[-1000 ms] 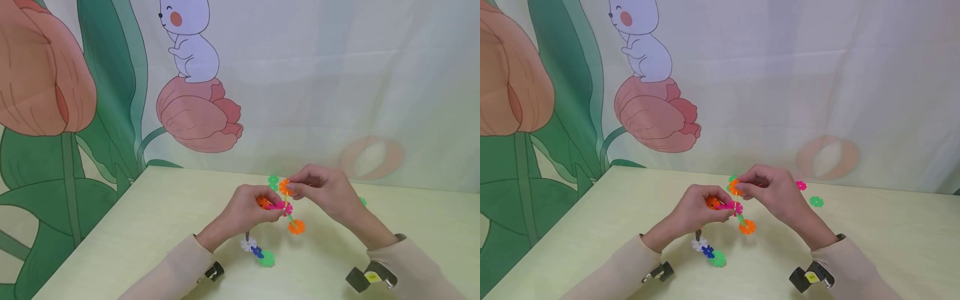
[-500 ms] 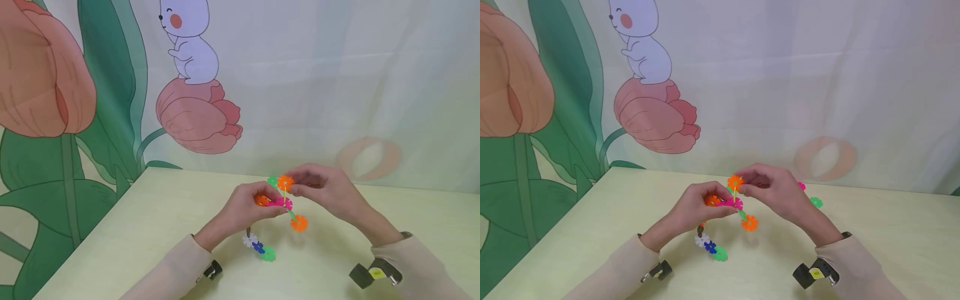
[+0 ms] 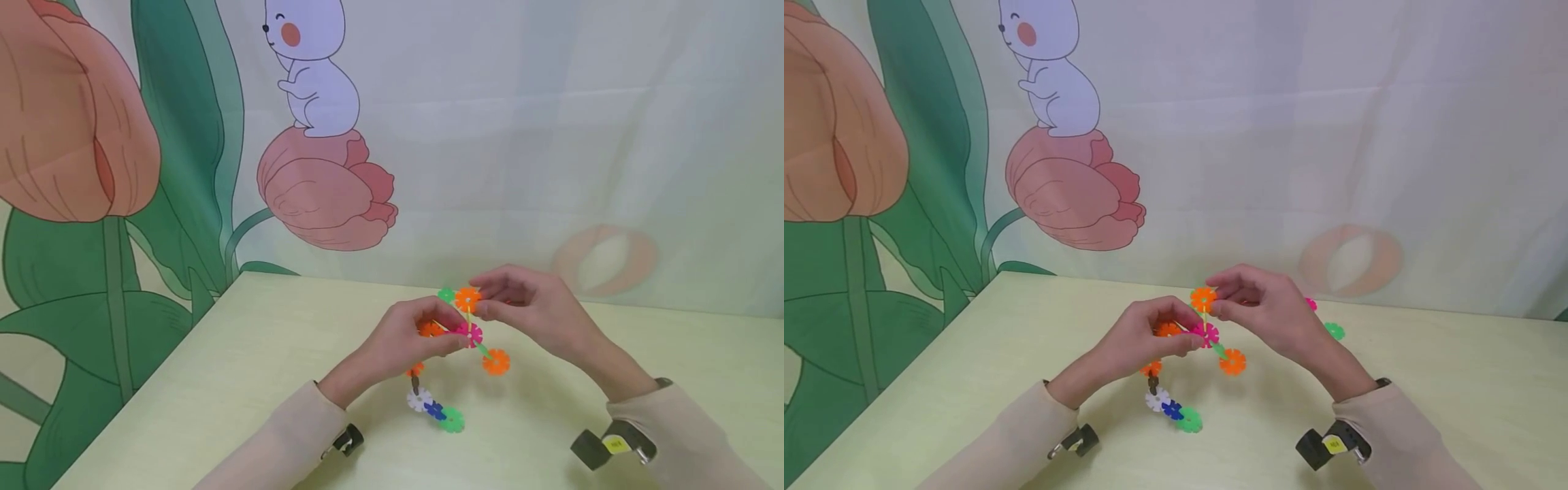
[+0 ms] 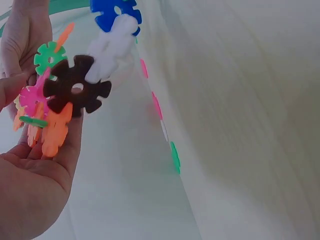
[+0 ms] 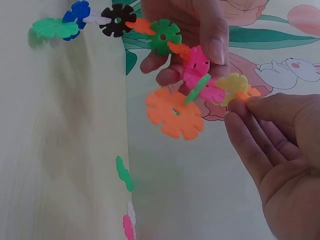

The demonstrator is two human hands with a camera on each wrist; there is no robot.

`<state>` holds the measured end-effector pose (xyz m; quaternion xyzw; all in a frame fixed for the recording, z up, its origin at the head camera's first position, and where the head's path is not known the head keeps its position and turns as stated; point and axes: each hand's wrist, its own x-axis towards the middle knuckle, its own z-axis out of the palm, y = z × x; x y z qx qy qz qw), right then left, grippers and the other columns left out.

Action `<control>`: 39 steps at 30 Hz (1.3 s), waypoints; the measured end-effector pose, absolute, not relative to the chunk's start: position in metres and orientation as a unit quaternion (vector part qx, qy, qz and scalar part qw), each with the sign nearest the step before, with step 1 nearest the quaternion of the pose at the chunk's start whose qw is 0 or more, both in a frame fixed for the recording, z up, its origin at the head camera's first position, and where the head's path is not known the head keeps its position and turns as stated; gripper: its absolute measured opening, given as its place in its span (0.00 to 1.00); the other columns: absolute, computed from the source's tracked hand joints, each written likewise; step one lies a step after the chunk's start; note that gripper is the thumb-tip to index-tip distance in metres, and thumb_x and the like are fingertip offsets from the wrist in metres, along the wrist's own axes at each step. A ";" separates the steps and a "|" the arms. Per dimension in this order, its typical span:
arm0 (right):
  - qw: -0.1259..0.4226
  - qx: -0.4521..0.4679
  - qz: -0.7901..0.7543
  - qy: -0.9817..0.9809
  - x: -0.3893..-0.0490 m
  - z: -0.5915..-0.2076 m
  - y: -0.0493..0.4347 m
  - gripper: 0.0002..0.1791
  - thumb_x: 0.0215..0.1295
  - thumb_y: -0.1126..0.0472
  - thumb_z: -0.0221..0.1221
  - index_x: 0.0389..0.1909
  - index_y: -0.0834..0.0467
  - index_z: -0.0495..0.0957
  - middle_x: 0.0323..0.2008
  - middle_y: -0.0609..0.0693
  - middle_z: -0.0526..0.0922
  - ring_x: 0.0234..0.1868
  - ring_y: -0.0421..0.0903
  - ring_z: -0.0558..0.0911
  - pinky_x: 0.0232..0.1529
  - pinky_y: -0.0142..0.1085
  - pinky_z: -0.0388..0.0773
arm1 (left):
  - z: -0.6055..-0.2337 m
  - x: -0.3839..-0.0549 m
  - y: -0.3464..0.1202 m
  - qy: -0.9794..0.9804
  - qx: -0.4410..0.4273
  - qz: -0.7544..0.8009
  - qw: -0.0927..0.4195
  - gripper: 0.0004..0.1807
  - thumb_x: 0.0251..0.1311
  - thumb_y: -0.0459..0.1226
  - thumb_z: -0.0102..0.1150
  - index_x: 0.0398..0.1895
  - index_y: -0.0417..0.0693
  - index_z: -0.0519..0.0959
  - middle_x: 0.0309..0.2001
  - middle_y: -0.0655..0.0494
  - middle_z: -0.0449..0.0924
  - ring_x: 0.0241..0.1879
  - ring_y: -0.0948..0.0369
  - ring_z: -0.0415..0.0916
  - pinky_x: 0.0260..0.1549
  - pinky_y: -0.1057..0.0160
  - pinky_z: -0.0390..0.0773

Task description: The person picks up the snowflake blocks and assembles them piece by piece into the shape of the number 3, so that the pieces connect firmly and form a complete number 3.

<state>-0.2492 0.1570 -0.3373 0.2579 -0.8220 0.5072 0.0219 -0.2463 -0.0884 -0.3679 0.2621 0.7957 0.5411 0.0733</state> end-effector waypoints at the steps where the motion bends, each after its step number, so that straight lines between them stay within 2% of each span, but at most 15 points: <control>1: 0.020 0.258 0.510 -0.820 -0.249 -0.337 0.156 0.16 0.70 0.60 0.72 0.56 0.56 0.85 0.42 0.48 0.90 0.43 0.46 0.90 0.50 0.37 0.85 | -0.368 -0.246 -0.088 0.790 0.261 0.548 0.080 0.10 0.68 0.38 0.72 0.49 0.49 0.86 0.46 0.57 0.86 0.42 0.52 0.87 0.41 0.60 0.87; 4: 0.014 0.256 0.517 -0.817 -0.249 -0.337 0.155 0.14 0.70 0.60 0.72 0.54 0.57 0.85 0.41 0.49 0.90 0.42 0.47 0.90 0.50 0.37 0.86 | -0.369 -0.247 -0.088 0.774 0.259 0.570 0.094 0.11 0.68 0.37 0.71 0.51 0.46 0.85 0.47 0.54 0.86 0.43 0.45 0.87 0.42 0.59 0.87; 8: 0.010 0.255 0.520 -0.815 -0.248 -0.337 0.154 0.13 0.70 0.60 0.71 0.53 0.57 0.85 0.41 0.49 0.90 0.42 0.48 0.90 0.50 0.38 0.86 | -0.370 -0.247 -0.087 0.766 0.261 0.581 0.089 0.12 0.70 0.37 0.69 0.52 0.44 0.84 0.48 0.54 0.86 0.44 0.43 0.87 0.43 0.59 0.87; 16: -0.003 0.263 0.540 -0.800 -0.249 -0.342 0.151 0.12 0.69 0.62 0.72 0.51 0.58 0.86 0.40 0.51 0.90 0.42 0.53 0.90 0.50 0.40 0.87 | -0.373 -0.246 -0.085 0.758 0.244 0.603 0.035 0.09 0.76 0.39 0.64 0.50 0.44 0.84 0.47 0.54 0.88 0.48 0.56 0.87 0.48 0.60 0.86; 21: -0.010 0.256 0.541 -0.801 -0.248 -0.345 0.149 0.12 0.69 0.60 0.72 0.51 0.57 0.86 0.40 0.51 0.90 0.43 0.55 0.90 0.50 0.40 0.86 | -0.374 -0.247 -0.083 0.738 0.241 0.630 0.019 0.07 0.76 0.36 0.63 0.49 0.40 0.82 0.45 0.50 0.89 0.46 0.54 0.89 0.46 0.56 0.88; 24: -0.004 0.246 0.524 -0.815 -0.251 -0.345 0.151 0.13 0.70 0.57 0.72 0.52 0.56 0.86 0.41 0.49 0.90 0.44 0.51 0.90 0.51 0.41 0.86 | -0.374 -0.248 -0.083 0.730 0.241 0.639 0.021 0.07 0.76 0.35 0.63 0.47 0.39 0.81 0.43 0.48 0.89 0.42 0.54 0.90 0.44 0.56 0.88; 28: 0.031 0.218 0.479 -0.850 -0.265 -0.352 0.169 0.15 0.72 0.54 0.70 0.54 0.55 0.86 0.43 0.49 0.90 0.45 0.50 0.89 0.49 0.42 0.86 | -0.374 -0.247 -0.083 0.729 0.237 0.642 0.026 0.06 0.75 0.34 0.63 0.47 0.39 0.81 0.42 0.48 0.88 0.39 0.54 0.90 0.42 0.56 0.89; 33: 0.080 0.160 0.383 -0.906 -0.292 -0.370 0.210 0.15 0.75 0.58 0.67 0.56 0.61 0.84 0.48 0.55 0.89 0.48 0.56 0.87 0.43 0.39 0.85 | -0.374 -0.244 -0.083 0.740 0.234 0.630 0.024 0.06 0.76 0.34 0.63 0.47 0.40 0.81 0.41 0.50 0.88 0.39 0.55 0.89 0.41 0.57 0.89; 36: 0.075 0.139 0.343 -0.926 -0.305 -0.378 0.234 0.16 0.75 0.61 0.65 0.57 0.65 0.82 0.49 0.61 0.88 0.50 0.60 0.86 0.48 0.46 0.85 | -0.373 -0.243 -0.083 0.745 0.232 0.625 0.017 0.06 0.76 0.36 0.63 0.47 0.41 0.82 0.41 0.51 0.87 0.39 0.55 0.89 0.40 0.57 0.89; 39: 0.042 0.129 0.306 -0.942 -0.313 -0.382 0.253 0.18 0.72 0.62 0.67 0.56 0.69 0.80 0.48 0.64 0.86 0.49 0.62 0.83 0.51 0.55 0.83 | -0.373 -0.243 -0.083 0.749 0.232 0.621 0.009 0.06 0.76 0.36 0.63 0.46 0.42 0.82 0.40 0.50 0.88 0.40 0.53 0.89 0.40 0.56 0.89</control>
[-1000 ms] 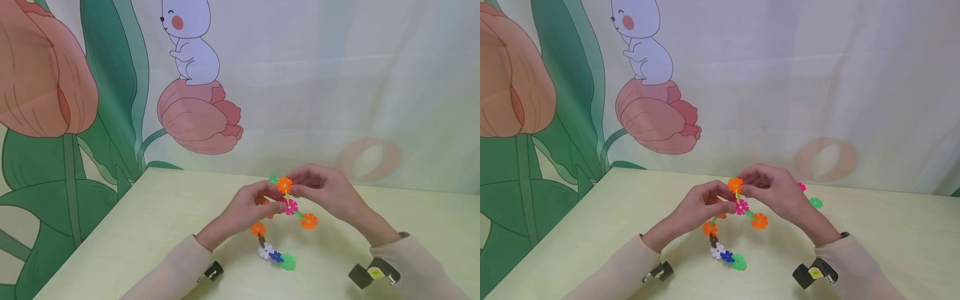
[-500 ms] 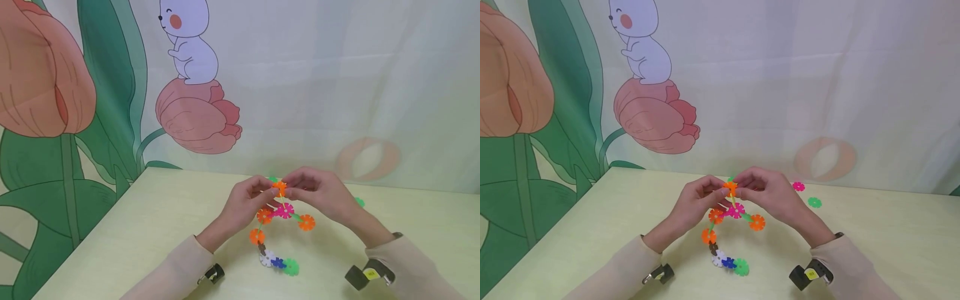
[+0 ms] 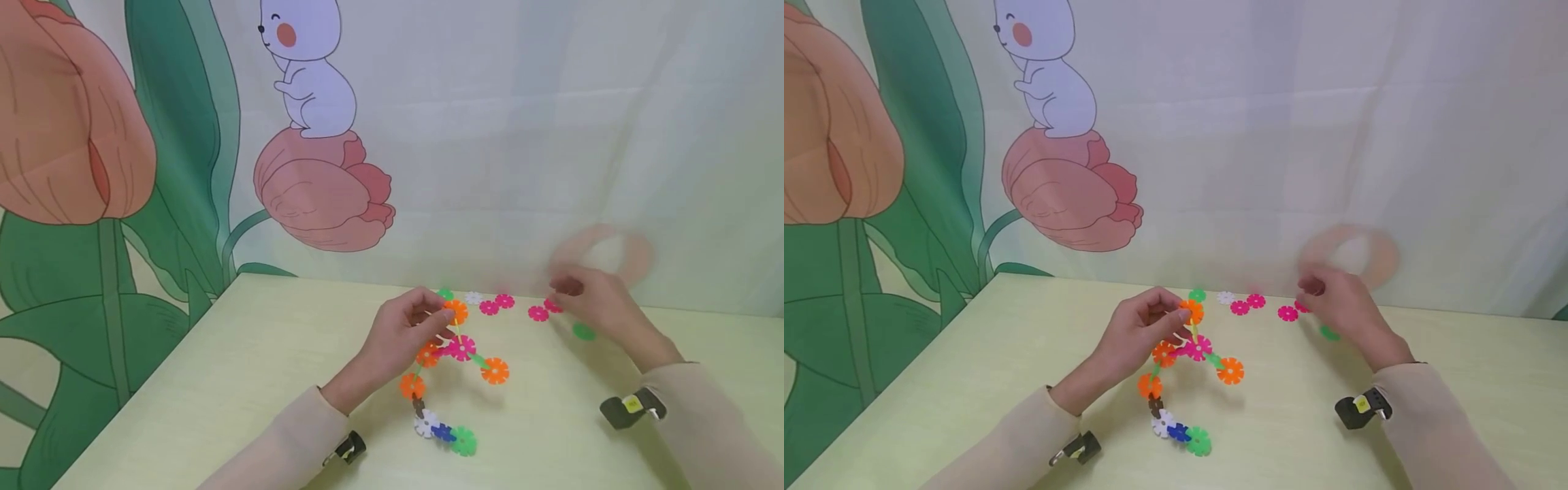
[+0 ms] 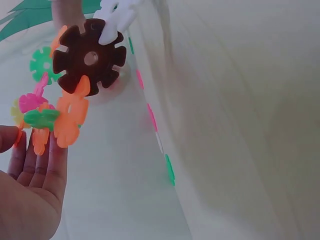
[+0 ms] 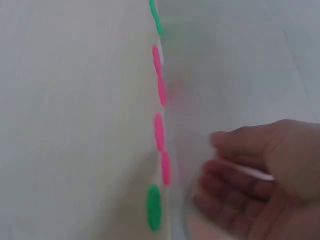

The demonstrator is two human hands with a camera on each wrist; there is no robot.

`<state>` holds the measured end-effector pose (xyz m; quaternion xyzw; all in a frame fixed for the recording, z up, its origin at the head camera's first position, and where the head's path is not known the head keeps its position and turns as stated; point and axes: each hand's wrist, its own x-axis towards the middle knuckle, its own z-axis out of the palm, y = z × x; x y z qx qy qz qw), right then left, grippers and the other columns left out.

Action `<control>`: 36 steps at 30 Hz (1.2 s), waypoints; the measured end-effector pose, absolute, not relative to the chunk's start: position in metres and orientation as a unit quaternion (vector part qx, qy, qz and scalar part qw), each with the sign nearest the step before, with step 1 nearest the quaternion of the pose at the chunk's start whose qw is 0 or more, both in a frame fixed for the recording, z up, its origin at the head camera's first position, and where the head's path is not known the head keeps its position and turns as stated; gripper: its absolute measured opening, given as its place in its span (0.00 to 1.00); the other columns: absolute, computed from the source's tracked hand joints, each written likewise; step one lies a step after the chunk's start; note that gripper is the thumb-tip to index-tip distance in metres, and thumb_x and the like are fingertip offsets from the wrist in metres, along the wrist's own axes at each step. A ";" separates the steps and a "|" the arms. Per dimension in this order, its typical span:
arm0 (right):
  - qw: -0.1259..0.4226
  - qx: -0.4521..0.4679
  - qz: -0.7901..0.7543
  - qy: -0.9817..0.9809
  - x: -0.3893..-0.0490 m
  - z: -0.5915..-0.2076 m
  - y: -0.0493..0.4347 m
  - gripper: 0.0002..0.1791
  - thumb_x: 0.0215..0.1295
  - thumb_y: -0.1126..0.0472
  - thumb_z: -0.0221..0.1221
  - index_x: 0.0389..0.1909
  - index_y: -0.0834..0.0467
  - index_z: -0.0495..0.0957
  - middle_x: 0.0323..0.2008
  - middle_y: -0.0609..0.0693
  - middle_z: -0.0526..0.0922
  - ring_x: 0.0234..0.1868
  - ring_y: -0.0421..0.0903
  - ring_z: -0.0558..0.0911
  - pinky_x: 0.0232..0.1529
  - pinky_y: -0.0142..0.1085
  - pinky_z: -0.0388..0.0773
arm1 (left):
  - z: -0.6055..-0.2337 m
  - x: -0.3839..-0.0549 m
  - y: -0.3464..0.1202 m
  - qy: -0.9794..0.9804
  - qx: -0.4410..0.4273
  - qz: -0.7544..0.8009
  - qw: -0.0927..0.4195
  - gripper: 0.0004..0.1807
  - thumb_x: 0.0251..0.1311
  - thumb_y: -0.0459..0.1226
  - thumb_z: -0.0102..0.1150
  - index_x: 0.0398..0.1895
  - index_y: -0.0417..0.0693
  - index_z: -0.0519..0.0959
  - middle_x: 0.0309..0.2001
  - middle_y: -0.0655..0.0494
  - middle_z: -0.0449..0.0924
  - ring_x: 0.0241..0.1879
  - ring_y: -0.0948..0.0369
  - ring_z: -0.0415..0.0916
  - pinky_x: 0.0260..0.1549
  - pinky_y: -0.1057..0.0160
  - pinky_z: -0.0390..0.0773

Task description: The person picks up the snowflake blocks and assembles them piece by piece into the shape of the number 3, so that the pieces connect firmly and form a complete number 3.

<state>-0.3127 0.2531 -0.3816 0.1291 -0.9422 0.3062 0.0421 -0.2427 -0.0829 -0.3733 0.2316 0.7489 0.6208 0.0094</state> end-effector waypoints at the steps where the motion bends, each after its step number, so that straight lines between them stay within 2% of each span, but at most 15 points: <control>1: 0.028 0.128 0.291 -0.948 -0.314 -0.381 0.259 0.19 0.71 0.62 0.68 0.55 0.70 0.80 0.47 0.64 0.85 0.48 0.62 0.82 0.52 0.57 0.82 | -0.373 -0.243 -0.083 0.751 0.232 0.618 0.006 0.06 0.76 0.36 0.63 0.45 0.42 0.81 0.40 0.50 0.88 0.40 0.51 0.89 0.41 0.56 0.89; 5: -0.035 0.120 0.222 -0.967 -0.316 -0.378 0.277 0.20 0.63 0.62 0.73 0.45 0.73 0.81 0.39 0.62 0.84 0.41 0.60 0.80 0.47 0.57 0.81 | -0.374 -0.243 -0.083 0.757 0.235 0.610 -0.007 0.05 0.76 0.35 0.62 0.44 0.41 0.81 0.39 0.49 0.89 0.41 0.49 0.89 0.44 0.55 0.88; 8: -0.059 0.127 0.202 -0.969 -0.315 -0.378 0.286 0.17 0.59 0.61 0.76 0.36 0.71 0.82 0.32 0.56 0.82 0.35 0.55 0.78 0.39 0.49 0.80 | -0.374 -0.243 -0.083 0.762 0.231 0.605 -0.011 0.04 0.76 0.35 0.62 0.43 0.41 0.81 0.39 0.51 0.89 0.39 0.54 0.88 0.46 0.55 0.88; 11: -0.072 0.131 0.211 -0.966 -0.314 -0.380 0.288 0.14 0.58 0.62 0.76 0.30 0.67 0.82 0.27 0.51 0.78 0.30 0.51 0.75 0.32 0.42 0.75 | -0.375 -0.243 -0.083 0.760 0.226 0.609 -0.006 0.05 0.75 0.35 0.63 0.44 0.41 0.81 0.40 0.51 0.89 0.39 0.58 0.88 0.48 0.51 0.88; 15: -0.088 0.122 0.231 -0.961 -0.313 -0.382 0.289 0.12 0.60 0.62 0.75 0.30 0.64 0.82 0.25 0.49 0.77 0.28 0.48 0.75 0.32 0.40 0.73 | -0.374 -0.242 -0.082 0.750 0.226 0.621 0.000 0.05 0.75 0.33 0.63 0.44 0.39 0.81 0.40 0.49 0.89 0.40 0.52 0.89 0.49 0.50 0.87; 19: -0.100 0.120 0.247 -0.957 -0.315 -0.382 0.291 0.14 0.61 0.58 0.75 0.31 0.63 0.82 0.24 0.48 0.76 0.29 0.48 0.74 0.32 0.40 0.73 | -0.375 -0.243 -0.081 0.740 0.230 0.632 -0.003 0.03 0.74 0.32 0.63 0.44 0.38 0.81 0.39 0.48 0.89 0.42 0.45 0.89 0.46 0.57 0.88; 24: -0.114 0.124 0.249 -0.954 -0.315 -0.384 0.291 0.17 0.58 0.58 0.78 0.34 0.65 0.82 0.29 0.50 0.79 0.30 0.48 0.76 0.32 0.41 0.76 | -0.376 -0.242 -0.081 0.734 0.236 0.637 -0.001 0.04 0.75 0.32 0.63 0.45 0.38 0.80 0.39 0.47 0.89 0.42 0.48 0.89 0.47 0.52 0.88; 27: -0.118 0.121 0.249 -0.954 -0.315 -0.387 0.291 0.17 0.59 0.59 0.77 0.34 0.65 0.81 0.28 0.50 0.79 0.30 0.48 0.76 0.32 0.41 0.76 | -0.377 -0.242 -0.080 0.734 0.237 0.636 0.001 0.05 0.75 0.32 0.63 0.45 0.37 0.80 0.40 0.43 0.88 0.42 0.50 0.89 0.47 0.49 0.88; 34: -0.113 0.104 0.288 -0.945 -0.319 -0.394 0.291 0.17 0.60 0.60 0.76 0.35 0.64 0.77 0.26 0.52 0.76 0.26 0.48 0.75 0.30 0.39 0.76 | -0.380 -0.243 -0.078 0.736 0.209 0.644 0.003 0.06 0.74 0.33 0.64 0.45 0.37 0.81 0.40 0.45 0.89 0.41 0.52 0.90 0.46 0.48 0.88; 36: -0.098 0.108 0.309 -0.940 -0.317 -0.392 0.285 0.16 0.62 0.63 0.74 0.36 0.65 0.76 0.28 0.53 0.77 0.26 0.48 0.77 0.30 0.38 0.79 | -0.379 -0.243 -0.078 0.732 0.201 0.651 0.007 0.06 0.74 0.32 0.64 0.44 0.35 0.81 0.41 0.42 0.88 0.41 0.51 0.90 0.45 0.50 0.88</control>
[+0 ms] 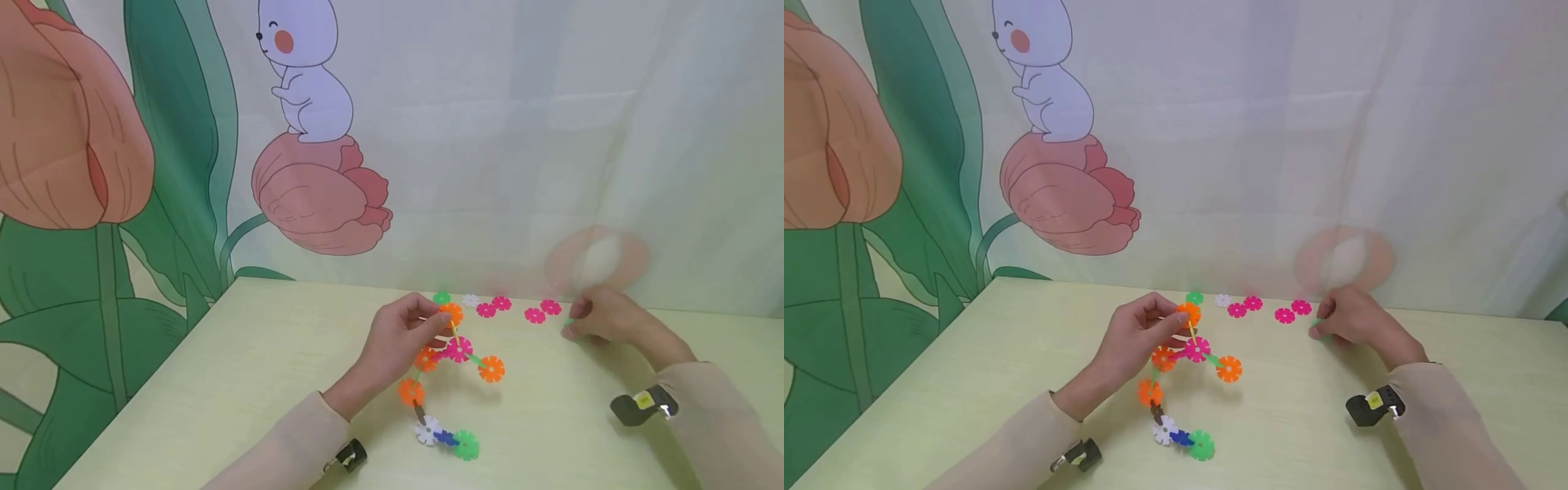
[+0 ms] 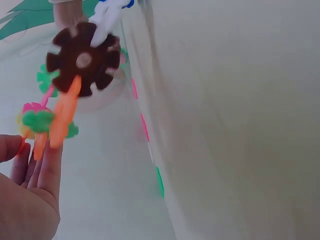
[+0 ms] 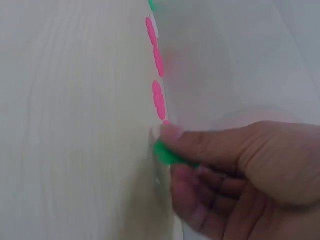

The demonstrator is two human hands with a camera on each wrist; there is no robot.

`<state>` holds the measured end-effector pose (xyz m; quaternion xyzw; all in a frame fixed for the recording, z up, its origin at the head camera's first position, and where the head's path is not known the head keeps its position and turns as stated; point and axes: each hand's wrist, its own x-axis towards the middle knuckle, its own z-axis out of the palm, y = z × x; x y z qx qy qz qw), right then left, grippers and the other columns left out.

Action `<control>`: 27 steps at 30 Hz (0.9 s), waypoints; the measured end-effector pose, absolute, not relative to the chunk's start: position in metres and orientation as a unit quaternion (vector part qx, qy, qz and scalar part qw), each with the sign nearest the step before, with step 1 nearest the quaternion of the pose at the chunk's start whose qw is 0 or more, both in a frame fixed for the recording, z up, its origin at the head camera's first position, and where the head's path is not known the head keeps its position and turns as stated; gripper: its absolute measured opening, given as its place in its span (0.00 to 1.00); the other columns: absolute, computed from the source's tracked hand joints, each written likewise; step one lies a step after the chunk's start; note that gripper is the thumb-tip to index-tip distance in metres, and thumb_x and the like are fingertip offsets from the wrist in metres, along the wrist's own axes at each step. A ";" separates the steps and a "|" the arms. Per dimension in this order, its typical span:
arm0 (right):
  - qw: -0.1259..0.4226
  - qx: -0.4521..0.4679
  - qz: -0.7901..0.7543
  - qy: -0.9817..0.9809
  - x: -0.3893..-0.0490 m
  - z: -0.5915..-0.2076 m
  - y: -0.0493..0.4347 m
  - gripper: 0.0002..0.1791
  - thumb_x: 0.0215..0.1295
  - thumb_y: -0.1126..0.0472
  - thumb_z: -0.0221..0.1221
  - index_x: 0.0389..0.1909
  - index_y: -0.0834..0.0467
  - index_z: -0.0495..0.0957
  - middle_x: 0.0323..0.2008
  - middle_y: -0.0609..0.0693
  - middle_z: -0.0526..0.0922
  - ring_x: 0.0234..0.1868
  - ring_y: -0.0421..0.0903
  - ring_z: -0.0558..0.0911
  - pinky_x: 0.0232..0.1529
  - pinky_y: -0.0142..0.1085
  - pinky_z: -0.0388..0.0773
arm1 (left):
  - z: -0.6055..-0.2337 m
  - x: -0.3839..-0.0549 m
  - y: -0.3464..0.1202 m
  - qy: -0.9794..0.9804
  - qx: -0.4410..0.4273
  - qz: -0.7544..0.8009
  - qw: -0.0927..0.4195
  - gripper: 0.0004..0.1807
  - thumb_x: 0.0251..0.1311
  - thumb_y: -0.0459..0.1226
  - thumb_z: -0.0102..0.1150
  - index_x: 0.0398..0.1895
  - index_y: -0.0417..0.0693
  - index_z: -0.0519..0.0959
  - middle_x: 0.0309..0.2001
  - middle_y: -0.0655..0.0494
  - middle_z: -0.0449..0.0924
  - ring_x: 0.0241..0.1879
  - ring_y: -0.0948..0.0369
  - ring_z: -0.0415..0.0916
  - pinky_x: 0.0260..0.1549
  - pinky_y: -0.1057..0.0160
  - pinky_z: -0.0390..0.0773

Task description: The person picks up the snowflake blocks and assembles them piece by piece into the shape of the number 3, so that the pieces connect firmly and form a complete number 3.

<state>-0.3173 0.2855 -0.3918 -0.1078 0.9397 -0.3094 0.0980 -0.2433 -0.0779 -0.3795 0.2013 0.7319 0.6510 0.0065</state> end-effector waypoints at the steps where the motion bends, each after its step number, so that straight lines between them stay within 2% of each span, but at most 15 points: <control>1: 0.089 -0.116 -0.326 0.934 -0.316 -0.390 0.281 0.15 0.64 0.64 0.73 0.38 0.66 0.76 0.29 0.53 0.78 0.27 0.47 0.79 0.31 0.38 0.81 | -0.380 -0.243 -0.078 0.731 0.197 0.653 0.009 0.06 0.74 0.32 0.64 0.44 0.35 0.81 0.42 0.40 0.88 0.41 0.50 0.90 0.45 0.51 0.88; 5: 0.050 -0.166 -0.404 0.898 -0.306 -0.374 0.258 0.10 0.71 0.69 0.66 0.45 0.69 0.76 0.36 0.56 0.83 0.34 0.50 0.86 0.37 0.38 0.88 | -0.382 -0.244 -0.077 0.727 0.190 0.660 0.017 0.07 0.72 0.32 0.66 0.44 0.34 0.82 0.42 0.36 0.88 0.42 0.46 0.90 0.45 0.51 0.88; 10: 0.011 -0.226 -0.469 0.854 -0.286 -0.349 0.219 0.10 0.72 0.66 0.68 0.50 0.63 0.82 0.41 0.56 0.88 0.40 0.51 0.90 0.44 0.38 0.88 | -0.383 -0.244 -0.075 0.724 0.187 0.663 0.027 0.06 0.71 0.33 0.67 0.43 0.36 0.84 0.41 0.42 0.90 0.46 0.42 0.89 0.47 0.49 0.88; 13: -0.014 -0.259 -0.490 0.833 -0.275 -0.343 0.200 0.08 0.71 0.64 0.70 0.48 0.59 0.86 0.40 0.54 0.89 0.40 0.49 0.90 0.41 0.39 0.87 | -0.384 -0.244 -0.075 0.724 0.189 0.663 0.032 0.06 0.71 0.33 0.68 0.43 0.38 0.85 0.40 0.44 0.90 0.47 0.43 0.89 0.48 0.47 0.87; 16: -0.027 -0.291 -0.514 0.807 -0.268 -0.341 0.185 0.06 0.70 0.67 0.70 0.46 0.58 0.87 0.40 0.53 0.90 0.40 0.49 0.90 0.44 0.39 0.86 | -0.384 -0.244 -0.074 0.722 0.196 0.663 0.031 0.06 0.71 0.33 0.67 0.43 0.37 0.85 0.40 0.45 0.90 0.47 0.43 0.89 0.47 0.49 0.88; 21: -0.047 -0.338 -0.520 0.783 -0.262 -0.341 0.172 0.09 0.67 0.71 0.70 0.44 0.57 0.89 0.41 0.49 0.90 0.42 0.48 0.90 0.49 0.37 0.86 | -0.382 -0.243 -0.074 0.724 0.209 0.657 0.025 0.05 0.71 0.33 0.67 0.43 0.37 0.85 0.39 0.48 0.90 0.44 0.48 0.90 0.44 0.55 0.89; 24: -0.058 -0.344 -0.508 0.787 -0.261 -0.342 0.170 0.10 0.66 0.72 0.70 0.44 0.55 0.89 0.41 0.47 0.90 0.41 0.46 0.90 0.49 0.35 0.86 | -0.382 -0.241 -0.073 0.722 0.215 0.657 0.024 0.05 0.71 0.32 0.67 0.42 0.37 0.84 0.38 0.48 0.90 0.43 0.47 0.90 0.44 0.55 0.89; 27: -0.058 -0.346 -0.507 0.787 -0.261 -0.342 0.170 0.11 0.65 0.73 0.70 0.44 0.56 0.88 0.41 0.49 0.90 0.42 0.46 0.90 0.49 0.35 0.86 | -0.381 -0.240 -0.073 0.720 0.220 0.657 0.023 0.06 0.72 0.32 0.67 0.42 0.36 0.84 0.38 0.48 0.90 0.43 0.45 0.90 0.43 0.55 0.89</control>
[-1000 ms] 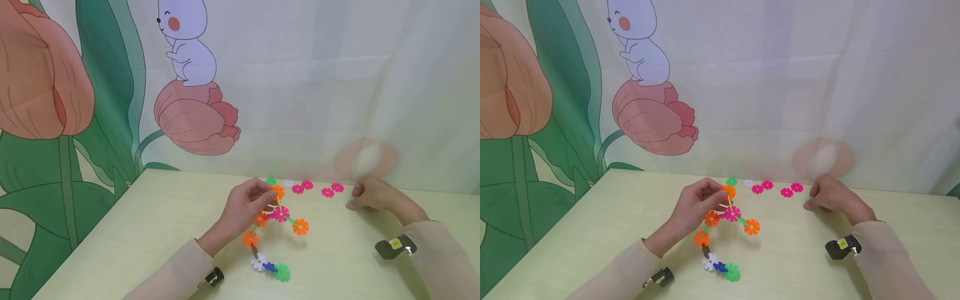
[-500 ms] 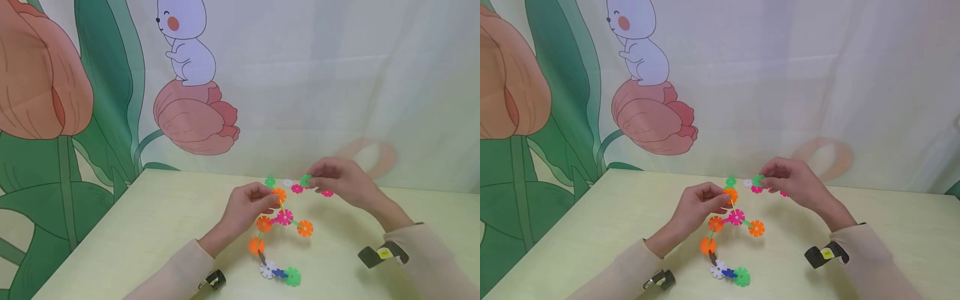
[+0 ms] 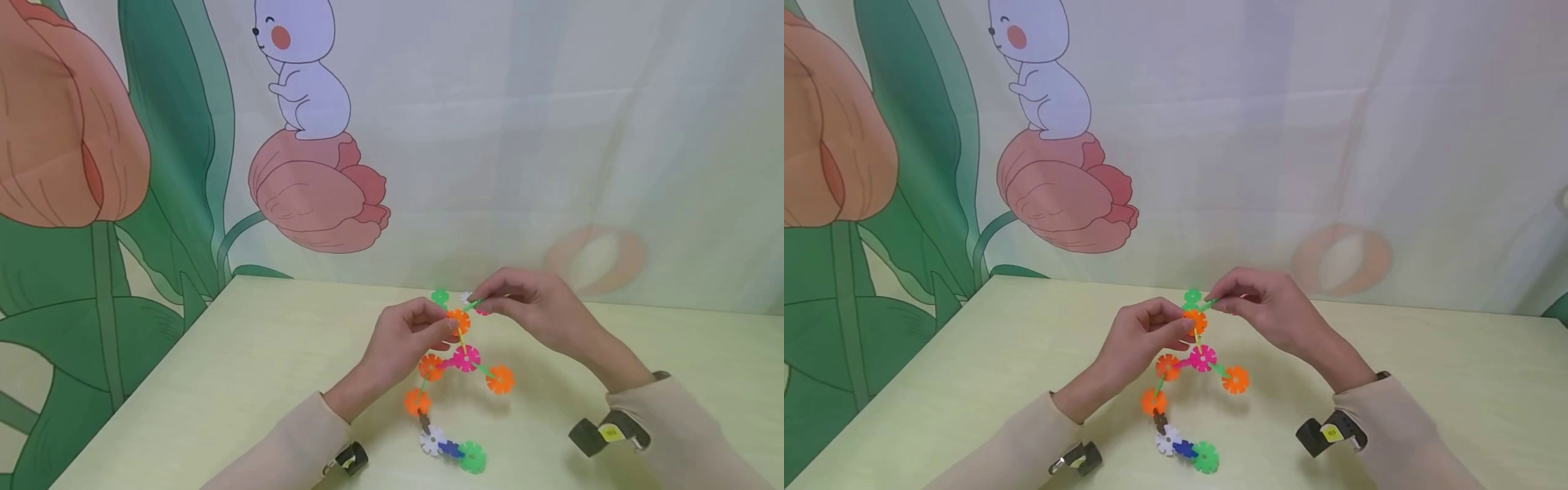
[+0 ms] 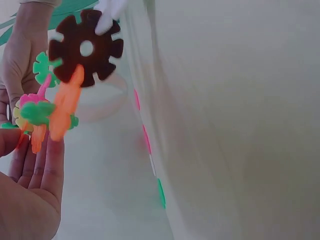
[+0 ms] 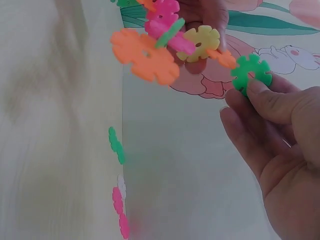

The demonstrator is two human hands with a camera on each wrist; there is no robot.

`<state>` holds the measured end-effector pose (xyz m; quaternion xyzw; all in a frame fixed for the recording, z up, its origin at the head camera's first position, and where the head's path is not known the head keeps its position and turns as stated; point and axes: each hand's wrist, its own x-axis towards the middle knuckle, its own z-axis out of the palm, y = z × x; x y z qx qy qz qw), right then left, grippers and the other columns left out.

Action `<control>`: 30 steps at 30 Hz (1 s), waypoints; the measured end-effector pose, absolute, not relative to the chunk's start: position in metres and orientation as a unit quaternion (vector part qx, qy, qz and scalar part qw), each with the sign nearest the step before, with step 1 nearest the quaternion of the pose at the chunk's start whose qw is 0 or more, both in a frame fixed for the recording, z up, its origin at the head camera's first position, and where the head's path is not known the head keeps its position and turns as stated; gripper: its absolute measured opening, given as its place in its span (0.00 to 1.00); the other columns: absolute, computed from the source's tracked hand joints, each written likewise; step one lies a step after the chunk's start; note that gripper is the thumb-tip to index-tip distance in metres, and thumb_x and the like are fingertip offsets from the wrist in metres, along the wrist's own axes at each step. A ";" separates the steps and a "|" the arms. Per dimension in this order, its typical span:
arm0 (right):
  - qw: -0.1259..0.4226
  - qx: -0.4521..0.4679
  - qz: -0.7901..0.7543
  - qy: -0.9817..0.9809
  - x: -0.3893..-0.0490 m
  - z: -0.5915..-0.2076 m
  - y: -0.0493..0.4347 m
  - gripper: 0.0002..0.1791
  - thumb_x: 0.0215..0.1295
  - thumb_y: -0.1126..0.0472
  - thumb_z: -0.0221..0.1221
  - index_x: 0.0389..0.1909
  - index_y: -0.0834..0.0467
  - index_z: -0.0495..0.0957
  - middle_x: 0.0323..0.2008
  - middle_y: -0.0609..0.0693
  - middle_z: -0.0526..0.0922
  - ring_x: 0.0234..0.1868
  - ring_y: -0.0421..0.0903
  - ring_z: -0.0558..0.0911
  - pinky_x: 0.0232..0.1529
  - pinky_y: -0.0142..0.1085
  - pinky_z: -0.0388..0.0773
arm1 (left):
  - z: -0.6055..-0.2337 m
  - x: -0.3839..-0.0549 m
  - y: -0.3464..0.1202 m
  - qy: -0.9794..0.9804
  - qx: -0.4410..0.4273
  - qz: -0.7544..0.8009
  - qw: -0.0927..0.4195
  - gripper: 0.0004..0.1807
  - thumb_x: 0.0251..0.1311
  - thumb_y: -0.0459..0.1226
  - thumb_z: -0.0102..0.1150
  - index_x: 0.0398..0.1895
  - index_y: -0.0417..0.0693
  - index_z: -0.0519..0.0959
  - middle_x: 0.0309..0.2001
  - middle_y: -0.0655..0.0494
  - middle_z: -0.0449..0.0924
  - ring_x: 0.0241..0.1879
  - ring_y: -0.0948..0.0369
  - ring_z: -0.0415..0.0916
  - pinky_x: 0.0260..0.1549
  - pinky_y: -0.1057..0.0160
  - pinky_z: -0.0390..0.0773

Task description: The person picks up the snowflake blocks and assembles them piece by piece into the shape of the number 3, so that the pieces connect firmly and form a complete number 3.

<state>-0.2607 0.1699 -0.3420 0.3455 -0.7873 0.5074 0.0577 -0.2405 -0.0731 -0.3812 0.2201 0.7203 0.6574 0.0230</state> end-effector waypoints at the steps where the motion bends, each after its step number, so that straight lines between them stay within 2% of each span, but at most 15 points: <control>1: 0.056 0.348 0.508 -0.786 -0.261 -0.342 0.170 0.11 0.65 0.74 0.70 0.44 0.57 0.88 0.41 0.50 0.90 0.42 0.46 0.90 0.50 0.35 0.86 | -0.381 -0.240 -0.073 0.719 0.221 0.659 0.024 0.06 0.72 0.32 0.67 0.43 0.35 0.84 0.38 0.47 0.90 0.43 0.44 0.89 0.43 0.56 0.89; 7: 0.063 0.368 0.506 -0.778 -0.263 -0.343 0.168 0.13 0.63 0.77 0.69 0.44 0.60 0.88 0.42 0.50 0.91 0.43 0.45 0.90 0.49 0.35 0.86 | -0.379 -0.240 -0.074 0.713 0.223 0.664 0.035 0.07 0.72 0.33 0.66 0.43 0.36 0.84 0.39 0.46 0.90 0.44 0.40 0.88 0.43 0.56 0.89; 14: 0.109 0.394 0.481 -0.776 -0.259 -0.343 0.166 0.15 0.61 0.79 0.70 0.43 0.58 0.91 0.41 0.46 0.92 0.43 0.44 0.90 0.47 0.34 0.86 | -0.375 -0.237 -0.072 0.708 0.222 0.669 0.041 0.07 0.71 0.33 0.67 0.42 0.35 0.85 0.36 0.46 0.90 0.41 0.37 0.88 0.42 0.55 0.89; 20: 0.137 0.407 0.469 -0.772 -0.256 -0.342 0.166 0.18 0.57 0.80 0.71 0.42 0.57 0.92 0.40 0.46 0.92 0.42 0.42 0.91 0.45 0.34 0.87 | -0.372 -0.234 -0.071 0.710 0.212 0.670 0.047 0.06 0.71 0.32 0.67 0.42 0.35 0.85 0.36 0.47 0.90 0.39 0.44 0.90 0.43 0.53 0.89; 24: 0.152 0.420 0.461 -0.767 -0.256 -0.342 0.165 0.18 0.56 0.81 0.71 0.41 0.57 0.92 0.40 0.47 0.92 0.43 0.42 0.91 0.45 0.33 0.87 | -0.370 -0.233 -0.071 0.710 0.213 0.670 0.048 0.06 0.71 0.32 0.67 0.41 0.35 0.85 0.34 0.47 0.89 0.38 0.42 0.89 0.43 0.53 0.89; 29: 0.158 0.420 0.453 -0.770 -0.255 -0.344 0.164 0.19 0.56 0.81 0.71 0.42 0.56 0.92 0.40 0.44 0.92 0.41 0.42 0.91 0.44 0.32 0.86 | -0.370 -0.234 -0.072 0.712 0.210 0.669 0.049 0.05 0.70 0.32 0.68 0.40 0.36 0.86 0.34 0.47 0.89 0.36 0.46 0.89 0.42 0.56 0.89; 30: 0.157 0.419 0.453 -0.772 -0.255 -0.344 0.164 0.19 0.56 0.81 0.72 0.42 0.56 0.92 0.40 0.44 0.92 0.41 0.42 0.91 0.44 0.32 0.86 | -0.371 -0.234 -0.072 0.712 0.209 0.669 0.049 0.06 0.70 0.32 0.68 0.40 0.36 0.86 0.34 0.47 0.89 0.37 0.43 0.89 0.42 0.56 0.89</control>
